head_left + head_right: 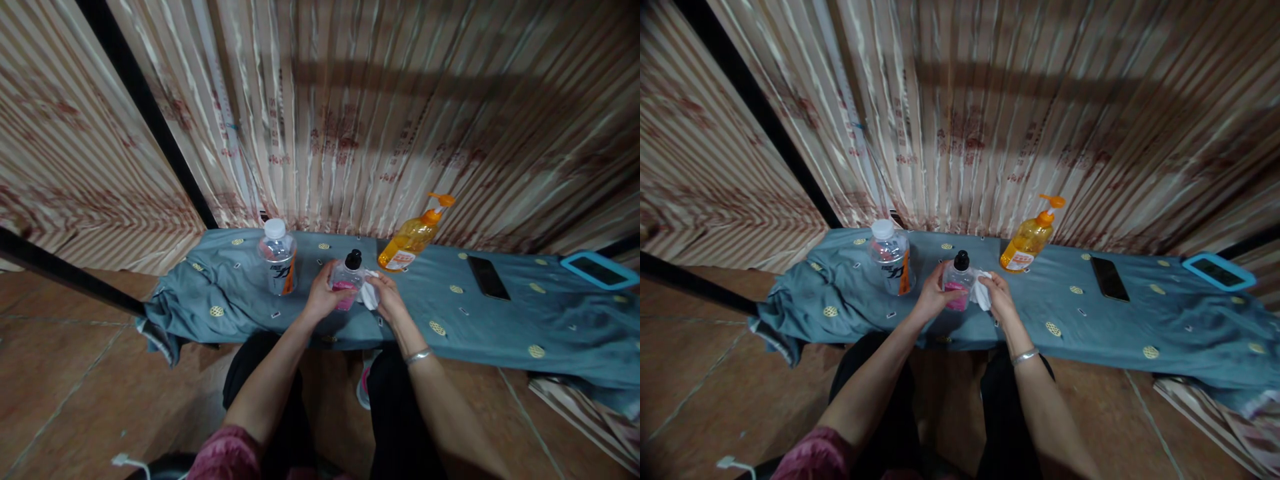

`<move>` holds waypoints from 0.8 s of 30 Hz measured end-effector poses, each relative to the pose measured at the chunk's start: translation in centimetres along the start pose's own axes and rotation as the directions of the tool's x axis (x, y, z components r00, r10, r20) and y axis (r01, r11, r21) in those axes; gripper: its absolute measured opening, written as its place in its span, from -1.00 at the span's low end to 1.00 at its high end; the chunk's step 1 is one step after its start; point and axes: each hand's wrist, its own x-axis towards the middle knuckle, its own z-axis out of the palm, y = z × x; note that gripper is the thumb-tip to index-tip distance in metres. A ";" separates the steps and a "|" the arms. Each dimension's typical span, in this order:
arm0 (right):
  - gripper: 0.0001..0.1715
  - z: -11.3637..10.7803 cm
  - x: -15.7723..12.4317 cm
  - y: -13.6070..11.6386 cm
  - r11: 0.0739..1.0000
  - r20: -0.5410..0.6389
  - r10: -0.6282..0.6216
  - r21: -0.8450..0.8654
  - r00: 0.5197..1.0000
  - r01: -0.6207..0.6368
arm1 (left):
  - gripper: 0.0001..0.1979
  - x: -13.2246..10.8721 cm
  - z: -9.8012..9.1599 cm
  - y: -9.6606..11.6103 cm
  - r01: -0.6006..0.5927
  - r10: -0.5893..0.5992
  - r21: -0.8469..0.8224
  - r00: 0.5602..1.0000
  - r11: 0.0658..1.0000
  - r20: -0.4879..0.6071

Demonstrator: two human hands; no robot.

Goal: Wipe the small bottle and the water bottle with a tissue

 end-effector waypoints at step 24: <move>-0.29 4.2 -2.6 -1.1 0.872 -0.056 -0.348 -0.387 0.936 0.301 | -0.29 -0.3 0.1 -0.3 0.031 -0.030 0.150 1.000 0.988 -0.003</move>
